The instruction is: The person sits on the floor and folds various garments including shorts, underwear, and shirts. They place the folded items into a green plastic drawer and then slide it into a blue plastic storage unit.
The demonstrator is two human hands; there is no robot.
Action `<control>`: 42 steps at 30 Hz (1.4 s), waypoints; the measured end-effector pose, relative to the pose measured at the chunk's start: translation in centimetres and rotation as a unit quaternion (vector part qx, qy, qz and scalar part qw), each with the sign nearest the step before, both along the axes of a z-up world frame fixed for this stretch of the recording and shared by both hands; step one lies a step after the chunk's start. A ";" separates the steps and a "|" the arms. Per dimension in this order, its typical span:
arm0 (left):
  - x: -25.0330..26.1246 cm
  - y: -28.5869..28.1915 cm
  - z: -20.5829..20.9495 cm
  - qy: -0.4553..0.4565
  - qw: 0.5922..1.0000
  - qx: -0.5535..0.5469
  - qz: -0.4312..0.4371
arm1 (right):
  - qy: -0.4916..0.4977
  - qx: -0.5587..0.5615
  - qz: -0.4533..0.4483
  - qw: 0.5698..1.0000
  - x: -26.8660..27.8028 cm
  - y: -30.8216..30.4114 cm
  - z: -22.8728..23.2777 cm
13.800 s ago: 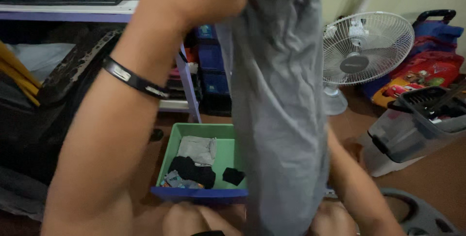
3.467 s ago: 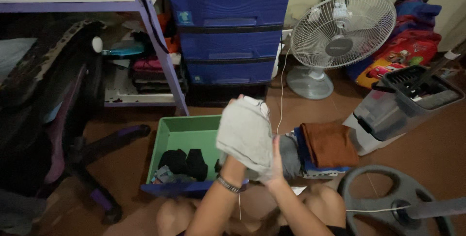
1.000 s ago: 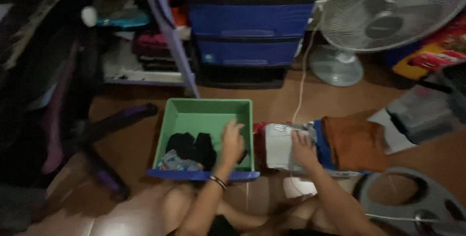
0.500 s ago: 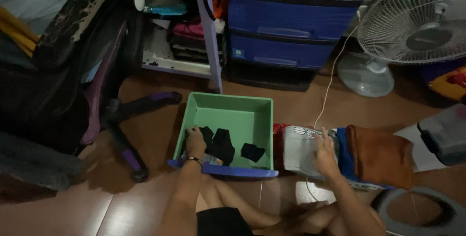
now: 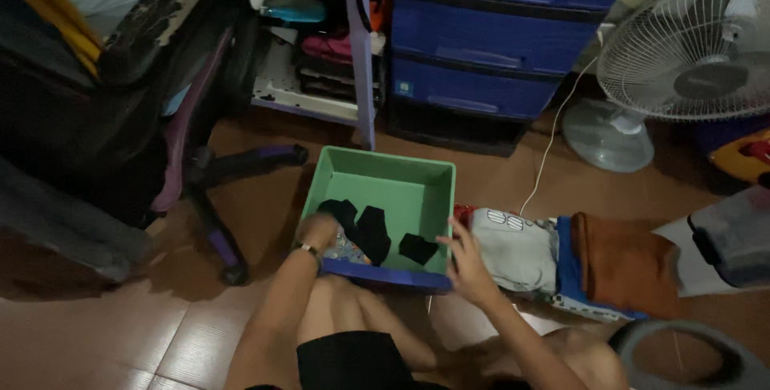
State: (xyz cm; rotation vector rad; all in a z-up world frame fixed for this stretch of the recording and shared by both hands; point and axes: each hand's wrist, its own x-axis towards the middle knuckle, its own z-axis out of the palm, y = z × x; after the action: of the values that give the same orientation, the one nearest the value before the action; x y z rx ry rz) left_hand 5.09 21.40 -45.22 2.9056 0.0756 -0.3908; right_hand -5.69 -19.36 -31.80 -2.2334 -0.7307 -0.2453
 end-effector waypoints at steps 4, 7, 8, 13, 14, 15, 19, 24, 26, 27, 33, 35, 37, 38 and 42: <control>-1.5 1.0 1.8 0.074 0.996 -0.049 0.031 | 0.154 -0.044 0.015 0.987 -1.0 0.9 0.1; -0.5 0.1 5.4 0.134 0.971 -0.164 0.111 | 0.121 -0.013 0.063 0.991 -0.2 1.9 0.3; 0.0 -0.6 7.3 0.076 0.976 -0.197 0.061 | 0.113 0.000 0.059 0.992 0.5 2.6 0.4; 0.7 -7.1 18.6 0.007 0.902 -0.431 0.016 | 0.133 0.086 0.051 0.986 2.7 6.2 2.7; 0.2 -8.3 20.6 -0.005 0.891 -0.453 0.006 | 0.119 0.110 0.040 0.986 2.9 6.6 3.4; -0.6 -9.5 22.3 -0.001 0.881 -0.474 -0.007 | 0.105 0.133 0.030 0.985 3.0 6.8 4.1; -2.8 -12.2 27.1 -0.004 0.824 -0.561 -0.075 | 0.088 0.206 -0.034 0.974 3.6 6.3 6.9; -4.3 -13.7 27.5 0.075 0.769 -0.634 -0.032 | 0.106 0.233 0.005 0.967 3.4 4.7 8.6; -4.2 -13.9 27.0 0.041 0.751 -0.657 -0.050 | 0.089 0.241 0.012 0.966 3.2 4.4 9.3; -4.1 -14.0 26.8 0.018 0.747 -0.661 -0.071 | 0.071 0.234 0.008 0.970 3.1 4.3 9.8; -3.7 -16.6 26.0 0.034 0.686 -0.726 0.039 | -0.121 0.039 -0.123 0.984 1.6 5.2 11.6; -3.8 -17.8 25.9 0.034 0.665 -0.743 0.063 | -0.182 0.085 -0.107 0.974 1.6 5.4 11.4; -3.7 -18.2 26.0 0.019 0.650 -0.759 0.037 | -0.188 0.183 -0.054 0.963 1.8 4.8 10.6; -3.7 -18.2 26.1 0.012 0.642 -0.766 0.025 | -0.108 0.211 -0.045 0.970 2.1 4.3 10.1; -4.1 -17.9 26.3 0.003 0.695 -0.717 -0.050 | 0.118 0.265 -0.035 0.957 4.1 1.5 7.3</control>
State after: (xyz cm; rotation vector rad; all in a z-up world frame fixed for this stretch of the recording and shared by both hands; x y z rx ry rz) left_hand 1.04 3.48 -18.94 1.3246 -0.2745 -0.2570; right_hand -1.63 -17.89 -24.47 -1.7377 -0.3971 -0.1788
